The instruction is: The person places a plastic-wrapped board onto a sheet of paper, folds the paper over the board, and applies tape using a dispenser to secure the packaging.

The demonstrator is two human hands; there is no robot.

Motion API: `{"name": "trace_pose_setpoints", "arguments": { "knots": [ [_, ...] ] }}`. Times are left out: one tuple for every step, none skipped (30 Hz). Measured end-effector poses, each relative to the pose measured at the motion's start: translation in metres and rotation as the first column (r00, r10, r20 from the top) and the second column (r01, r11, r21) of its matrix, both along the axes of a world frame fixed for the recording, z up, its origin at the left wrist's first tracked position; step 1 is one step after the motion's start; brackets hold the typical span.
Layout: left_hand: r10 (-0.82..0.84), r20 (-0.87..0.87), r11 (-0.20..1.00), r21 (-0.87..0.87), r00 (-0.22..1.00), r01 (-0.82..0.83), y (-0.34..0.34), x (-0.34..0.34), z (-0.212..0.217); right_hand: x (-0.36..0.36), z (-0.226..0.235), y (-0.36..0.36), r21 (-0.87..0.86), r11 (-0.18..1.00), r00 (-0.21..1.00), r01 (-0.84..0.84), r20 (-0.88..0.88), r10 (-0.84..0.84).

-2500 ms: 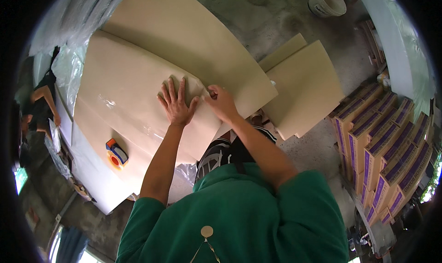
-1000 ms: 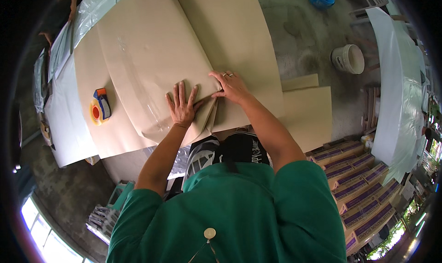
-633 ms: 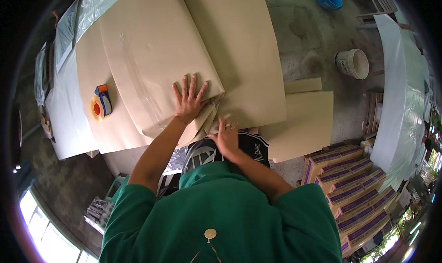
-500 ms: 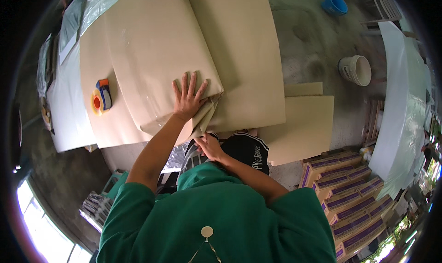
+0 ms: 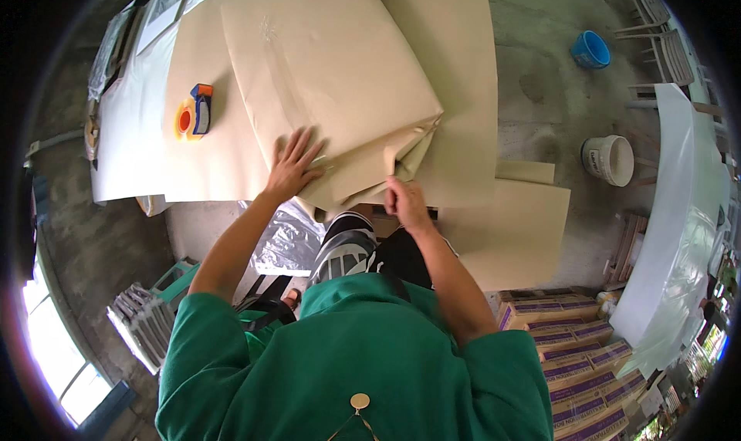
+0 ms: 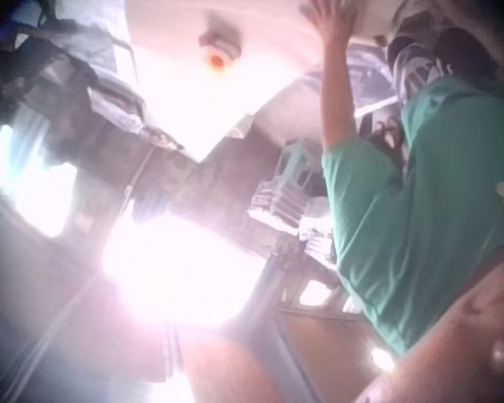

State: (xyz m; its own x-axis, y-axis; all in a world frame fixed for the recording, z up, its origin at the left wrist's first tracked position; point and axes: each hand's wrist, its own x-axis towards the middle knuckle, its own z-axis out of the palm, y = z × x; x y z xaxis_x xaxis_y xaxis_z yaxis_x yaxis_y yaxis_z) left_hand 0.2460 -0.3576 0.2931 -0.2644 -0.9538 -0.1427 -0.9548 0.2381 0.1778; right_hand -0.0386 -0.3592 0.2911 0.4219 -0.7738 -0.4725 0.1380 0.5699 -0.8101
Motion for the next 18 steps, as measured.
{"name": "trace_pose_setpoints", "arguments": {
  "knots": [
    [0.024,0.033,0.999,-0.047,0.999,-0.023,0.021,0.007,-0.005,-0.008,0.009,-0.007,0.008,1.0,0.996,0.027,-0.09,-0.027],
    [0.047,0.064,0.995,-0.09,0.997,-0.041,0.036,0.008,-0.011,-0.01,0.024,-0.016,-0.014,0.999,0.997,0.03,-0.067,-0.03],
    [0.076,0.095,0.991,-0.118,0.993,-0.064,0.035,0.001,-0.009,-0.006,0.028,-0.027,-0.023,0.998,0.998,0.051,-0.042,-0.052],
    [0.098,0.096,0.986,-0.146,0.991,-0.083,0.042,0.002,-0.014,0.001,0.031,-0.036,-0.031,0.997,0.997,0.072,-0.017,-0.073],
    [0.121,0.096,0.979,-0.175,0.988,-0.103,0.054,0.004,-0.025,0.009,0.034,-0.041,0.008,0.996,0.996,0.09,0.007,-0.09],
    [0.139,0.098,0.971,-0.211,0.986,-0.116,0.057,0.009,-0.031,0.019,0.036,-0.051,0.04,0.993,0.993,0.113,0.035,-0.114],
    [0.12,-0.004,0.976,-0.181,0.993,-0.119,0.06,0.012,-0.03,0.03,0.039,-0.06,0.059,0.987,0.987,0.147,0.05,-0.15],
    [0.113,-0.057,0.984,-0.133,0.992,-0.12,0.06,0.015,-0.028,0.044,0.031,-0.074,0.093,0.975,0.969,0.2,0.13,-0.211],
    [0.105,-0.114,0.99,-0.08,0.988,-0.115,0.058,0.016,-0.021,0.06,0.026,-0.087,0.147,0.954,0.953,0.261,0.116,-0.279],
    [0.105,-0.168,0.993,-0.031,0.98,-0.112,0.056,0.018,-0.018,0.074,0.022,-0.099,0.197,0.929,0.935,0.314,0.102,-0.338],
    [0.066,-0.127,0.998,0.002,0.99,-0.066,0.059,0.025,-0.02,0.083,0.02,-0.108,0.215,0.922,0.938,0.322,0.057,-0.341],
    [0.066,-0.206,0.998,0.016,0.976,-0.064,0.055,0.025,-0.009,0.09,0.018,-0.116,0.236,0.912,0.938,0.334,0.009,-0.346],
    [0.06,-0.286,0.998,0.031,0.956,-0.054,0.044,0.024,0.012,0.096,0.015,-0.125,0.255,0.899,0.933,0.355,-0.04,-0.357],
    [0.064,-0.364,0.997,0.051,0.929,-0.049,0.036,0.019,0.025,0.1,0.013,-0.131,0.252,0.892,0.926,0.376,-0.075,-0.37],
    [0.068,-0.369,0.998,0.012,0.927,-0.068,0.029,0.009,0.026,0.105,0.014,-0.132,0.256,0.885,0.921,0.389,-0.112,-0.373],
    [0.115,-0.326,0.992,-0.013,0.938,-0.126,0.014,0.002,0.022,0.107,0.014,-0.136,0.252,0.879,0.914,0.404,-0.142,-0.379],
    [0.036,-0.318,0.999,0.004,0.947,-0.037,0.004,0.009,0.01,0.105,0.012,-0.132,0.266,0.889,0.927,0.371,-0.151,-0.342],
    [-0.049,-0.314,0.998,0.013,0.948,0.056,-0.01,0.015,-0.003,0.098,0.007,-0.13,0.19,0.922,0.939,0.339,-0.124,-0.32]
  ]
}}
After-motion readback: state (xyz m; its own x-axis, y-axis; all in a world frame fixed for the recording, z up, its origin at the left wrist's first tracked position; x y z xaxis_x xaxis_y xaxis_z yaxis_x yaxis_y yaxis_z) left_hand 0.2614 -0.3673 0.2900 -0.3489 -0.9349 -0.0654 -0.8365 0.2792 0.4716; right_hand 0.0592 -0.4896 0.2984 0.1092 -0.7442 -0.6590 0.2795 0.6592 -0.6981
